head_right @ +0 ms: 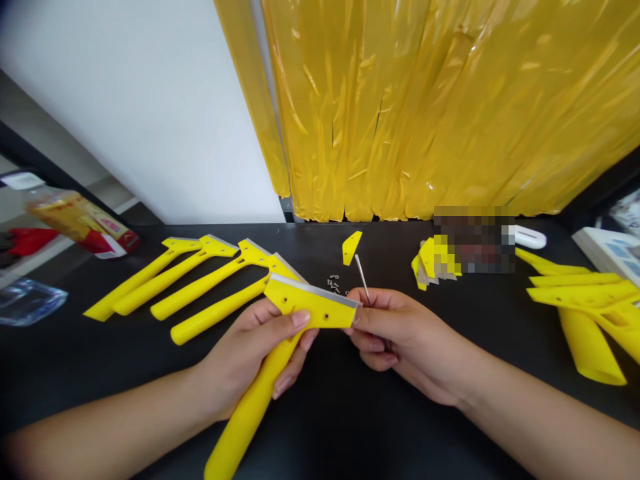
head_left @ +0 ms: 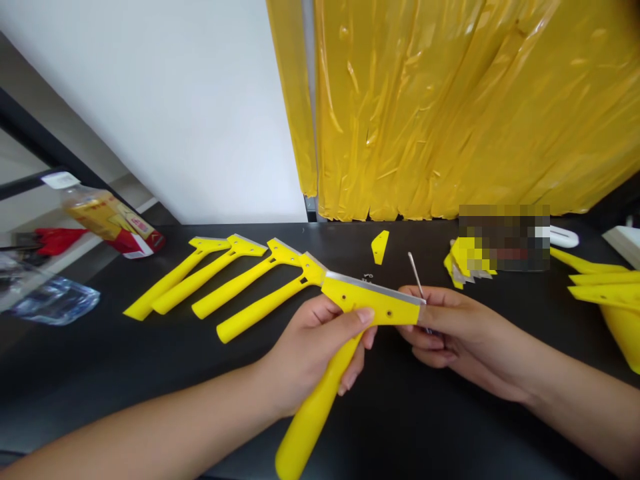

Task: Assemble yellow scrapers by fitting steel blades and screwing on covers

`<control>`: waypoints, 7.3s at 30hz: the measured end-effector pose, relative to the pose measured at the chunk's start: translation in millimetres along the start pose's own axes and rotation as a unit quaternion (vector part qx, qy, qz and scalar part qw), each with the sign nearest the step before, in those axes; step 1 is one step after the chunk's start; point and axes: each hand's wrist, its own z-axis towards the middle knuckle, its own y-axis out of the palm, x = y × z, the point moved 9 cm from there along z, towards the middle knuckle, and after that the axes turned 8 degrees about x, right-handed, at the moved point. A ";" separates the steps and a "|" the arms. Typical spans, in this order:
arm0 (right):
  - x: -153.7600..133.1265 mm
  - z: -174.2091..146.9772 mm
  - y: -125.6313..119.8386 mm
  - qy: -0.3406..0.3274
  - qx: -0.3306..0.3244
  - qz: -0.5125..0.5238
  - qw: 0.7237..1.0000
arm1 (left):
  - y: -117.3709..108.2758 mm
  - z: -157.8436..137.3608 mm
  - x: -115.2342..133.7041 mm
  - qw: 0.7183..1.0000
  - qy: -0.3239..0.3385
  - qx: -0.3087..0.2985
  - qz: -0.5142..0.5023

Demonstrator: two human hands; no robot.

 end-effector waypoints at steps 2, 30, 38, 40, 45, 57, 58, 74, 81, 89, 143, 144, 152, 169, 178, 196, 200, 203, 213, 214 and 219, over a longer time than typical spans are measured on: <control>-2.2 1.6 -2.3 -0.004 -0.004 0.027 1.000 | -1.9 0.8 1.3 1.000 0.004 0.004 0.001; -2.2 -12.7 7.9 0.020 -0.030 0.067 0.997 | -11.1 -1.7 9.2 0.996 0.026 0.051 0.072; -11.9 -7.7 -4.4 -0.032 0.005 -0.013 0.999 | -3.4 0.1 -1.3 0.999 -0.040 0.004 0.020; -14.2 -5.9 -5.5 -0.045 0.011 -0.032 0.998 | -2.7 0.0 -1.9 0.999 -0.047 0.001 0.018; -19.1 -4.8 -5.6 -0.073 0.025 -0.077 0.994 | -5.7 0.2 0.7 0.998 -0.029 0.008 0.047; -32.6 3.9 -33.8 -0.105 0.110 -0.253 0.955 | -21.8 9.7 6.2 0.997 -0.014 0.059 0.043; -39.0 4.6 -39.7 -0.120 0.126 -0.272 0.946 | -23.9 11.0 7.9 0.997 -0.012 0.066 0.038; -89.4 0.4 -70.7 -0.281 0.227 -0.371 0.856 | -39.1 15.5 11.5 0.991 0.004 0.129 0.030; -92.3 -9.9 -66.4 -0.309 0.243 -0.349 0.851 | -44.5 16.3 12.2 0.988 0.001 0.153 0.023; -86.3 -7.8 -52.2 -0.332 0.216 -0.415 0.820 | -44.7 18.9 15.0 0.987 0.011 0.153 0.046; -87.0 -24.3 -41.5 -0.345 0.173 -0.129 0.913 | -19.4 6.0 -10.1 0.988 -0.135 0.044 -0.068; -86.8 -24.7 -42.1 -0.345 0.173 -0.129 0.914 | -19.9 5.9 -10.4 0.988 -0.134 0.046 -0.067; -88.4 -25.1 -39.8 -0.348 0.174 -0.138 0.911 | -22.7 7.1 -11.2 0.989 -0.126 0.046 -0.066; -84.0 -25.3 -41.5 -0.332 0.177 -0.161 0.912 | -22.3 7.5 -12.0 0.989 -0.128 0.049 -0.058; -81.3 -19.4 -40.4 -0.318 0.157 -0.144 0.924 | -22.1 7.1 -11.2 0.990 -0.122 0.049 -0.050; -78.5 -25.1 -25.3 -0.313 0.127 -0.327 0.882 | -33.9 12.5 0.1 0.992 -0.063 0.100 -0.037; -73.2 -19.9 -17.3 -0.313 0.123 -0.401 0.852 | -33.1 12.5 -0.7 0.992 -0.064 0.102 -0.029; -64.4 -10.1 -20.0 -0.285 0.109 -0.392 0.868 | -32.5 12.6 -0.3 0.993 -0.061 0.099 -0.027; -51.0 3.7 -29.5 -0.238 0.084 -0.357 0.899 | -31.8 12.3 -1.0 0.993 -0.064 0.094 -0.019; -51.9 3.4 -29.6 -0.241 0.084 -0.356 0.899 | -31.9 12.4 -1.2 0.993 -0.064 0.093 -0.019; -54.4 2.5 -28.8 -0.243 0.089 -0.354 0.899 | -32.7 12.6 -2.6 0.993 -0.068 0.094 -0.016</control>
